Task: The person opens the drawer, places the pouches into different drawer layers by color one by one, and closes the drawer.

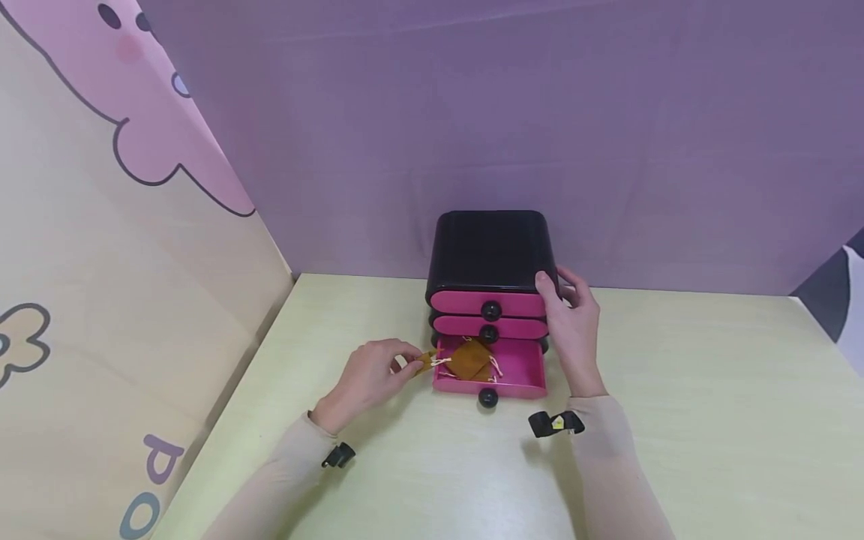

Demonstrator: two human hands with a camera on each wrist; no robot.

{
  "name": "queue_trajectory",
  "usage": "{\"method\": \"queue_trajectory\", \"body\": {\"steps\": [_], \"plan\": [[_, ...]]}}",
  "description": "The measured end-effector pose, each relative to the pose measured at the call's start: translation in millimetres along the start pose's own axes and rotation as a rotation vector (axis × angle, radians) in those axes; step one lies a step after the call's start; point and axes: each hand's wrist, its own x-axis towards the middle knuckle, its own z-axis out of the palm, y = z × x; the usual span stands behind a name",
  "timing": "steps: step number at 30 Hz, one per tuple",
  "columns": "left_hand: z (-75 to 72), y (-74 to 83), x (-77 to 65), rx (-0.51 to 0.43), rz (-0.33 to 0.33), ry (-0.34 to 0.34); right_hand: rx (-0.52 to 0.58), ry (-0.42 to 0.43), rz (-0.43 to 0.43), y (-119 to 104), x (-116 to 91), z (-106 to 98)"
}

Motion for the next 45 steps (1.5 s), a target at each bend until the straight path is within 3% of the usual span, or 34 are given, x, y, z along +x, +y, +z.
{"method": "queue_trajectory", "body": {"steps": [17,35,45], "plan": [[13.0,11.6,15.3,-0.035,0.027,-0.015,0.01,-0.001,0.005,-2.3,1.5,4.8],[33.1,32.3,42.3,0.058,0.026,-0.072,0.008,0.005,0.006,-0.3,1.6,1.7],[43.0,41.3,49.0,0.068,0.077,-0.086,0.022,0.001,0.009,0.4,1.9,-0.6]]}}
